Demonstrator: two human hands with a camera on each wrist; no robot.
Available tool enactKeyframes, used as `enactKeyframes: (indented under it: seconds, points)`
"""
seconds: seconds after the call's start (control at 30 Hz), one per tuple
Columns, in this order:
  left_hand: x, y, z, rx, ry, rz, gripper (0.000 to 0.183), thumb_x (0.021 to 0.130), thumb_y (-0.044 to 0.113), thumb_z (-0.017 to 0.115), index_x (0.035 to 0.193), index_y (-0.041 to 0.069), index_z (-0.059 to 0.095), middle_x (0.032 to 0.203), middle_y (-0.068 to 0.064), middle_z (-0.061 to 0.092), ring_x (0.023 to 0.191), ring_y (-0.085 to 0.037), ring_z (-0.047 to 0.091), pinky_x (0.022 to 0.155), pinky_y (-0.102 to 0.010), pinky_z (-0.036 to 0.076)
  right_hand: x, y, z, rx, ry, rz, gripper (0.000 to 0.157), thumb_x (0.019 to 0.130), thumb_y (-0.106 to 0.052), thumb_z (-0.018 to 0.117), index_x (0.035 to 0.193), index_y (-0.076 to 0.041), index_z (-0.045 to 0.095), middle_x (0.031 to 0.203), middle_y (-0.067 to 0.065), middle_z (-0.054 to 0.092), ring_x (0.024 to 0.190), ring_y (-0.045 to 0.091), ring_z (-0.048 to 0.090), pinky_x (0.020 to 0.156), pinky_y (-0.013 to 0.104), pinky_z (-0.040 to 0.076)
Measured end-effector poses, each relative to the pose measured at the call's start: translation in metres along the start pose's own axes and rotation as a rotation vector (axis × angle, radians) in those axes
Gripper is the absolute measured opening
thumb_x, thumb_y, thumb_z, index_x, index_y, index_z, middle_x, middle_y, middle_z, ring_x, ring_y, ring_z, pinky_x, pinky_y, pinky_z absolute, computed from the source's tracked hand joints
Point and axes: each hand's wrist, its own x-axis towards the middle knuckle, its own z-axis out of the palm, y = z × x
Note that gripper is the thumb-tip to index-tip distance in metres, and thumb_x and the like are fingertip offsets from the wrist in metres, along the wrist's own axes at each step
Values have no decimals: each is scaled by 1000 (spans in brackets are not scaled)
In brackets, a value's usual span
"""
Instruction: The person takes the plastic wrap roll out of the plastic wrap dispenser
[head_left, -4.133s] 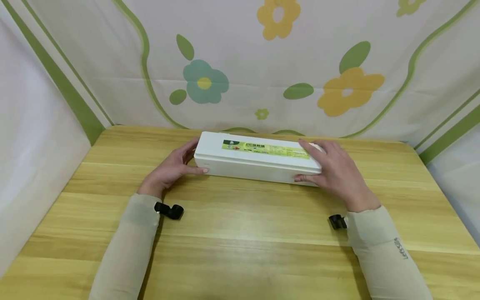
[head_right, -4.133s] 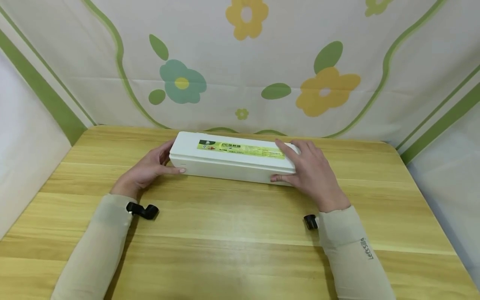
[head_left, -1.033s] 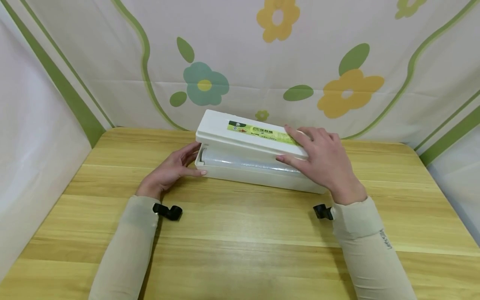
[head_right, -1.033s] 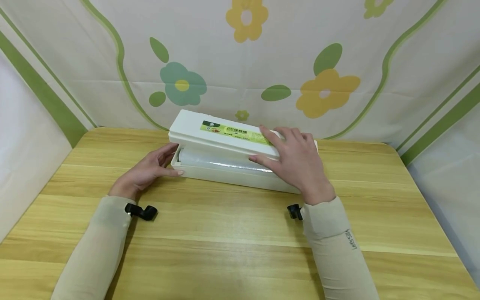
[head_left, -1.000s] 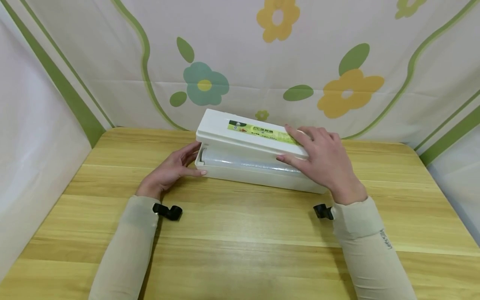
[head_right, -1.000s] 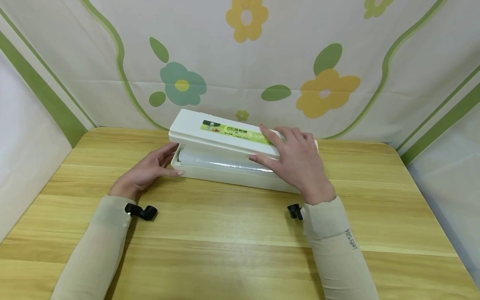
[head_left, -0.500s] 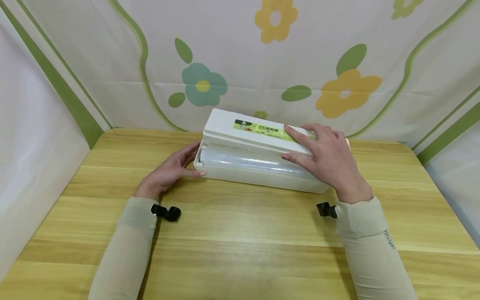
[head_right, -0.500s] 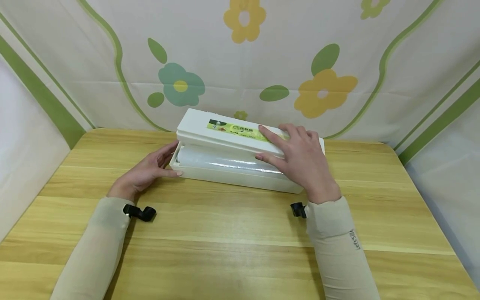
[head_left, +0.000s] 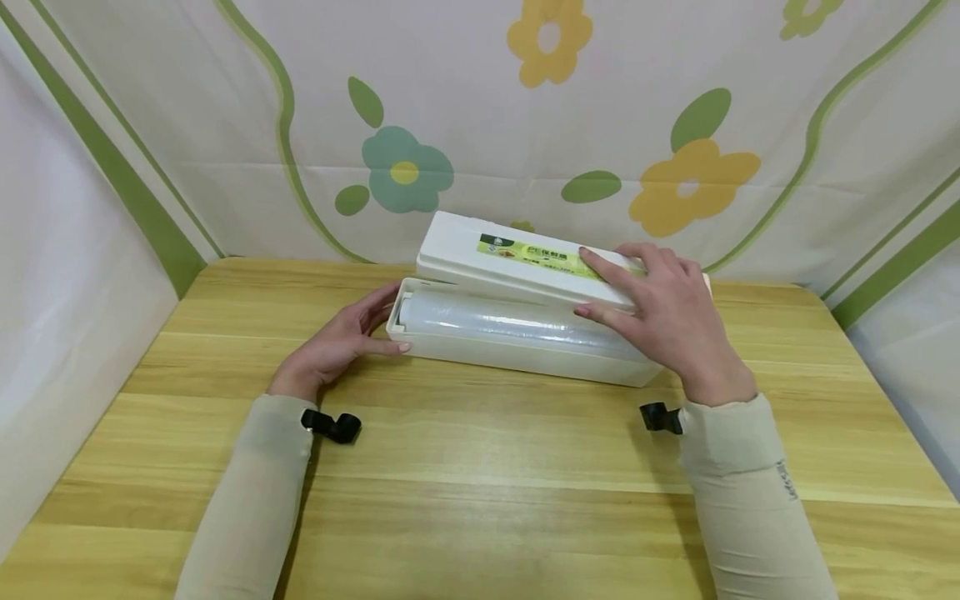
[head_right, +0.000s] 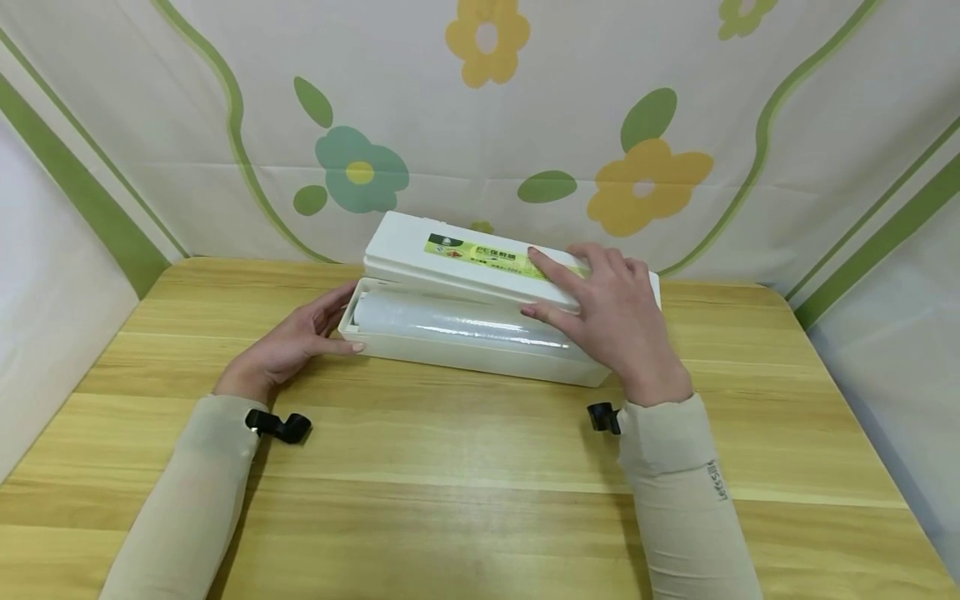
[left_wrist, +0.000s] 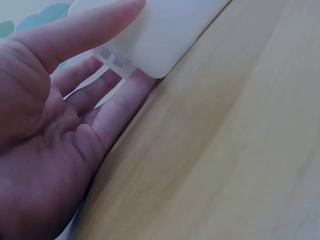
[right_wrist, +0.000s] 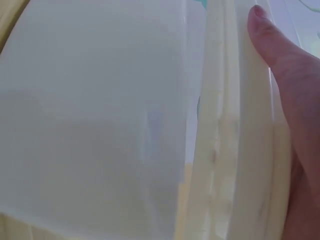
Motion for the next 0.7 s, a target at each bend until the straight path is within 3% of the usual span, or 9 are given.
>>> enactKeyframes:
  seconds: [0.33,0.7]
  points:
    - [0,0,-1,6,-3,6,103,91,5,86,173,25,27,179,3,29,166,-23,25,135,-51,21,-11,20,-5,31,-34,65,72,90,-47,86,156,-39,57,145,21,61,139,44,53,109,73,36]
    - [2,2,3,5,-10,17,102,91,5,85,173,24,27,179,2,27,166,-24,25,135,-52,21,-42,64,-18,33,-35,178,70,93,-43,84,157,-40,57,149,22,56,136,49,50,107,76,31]
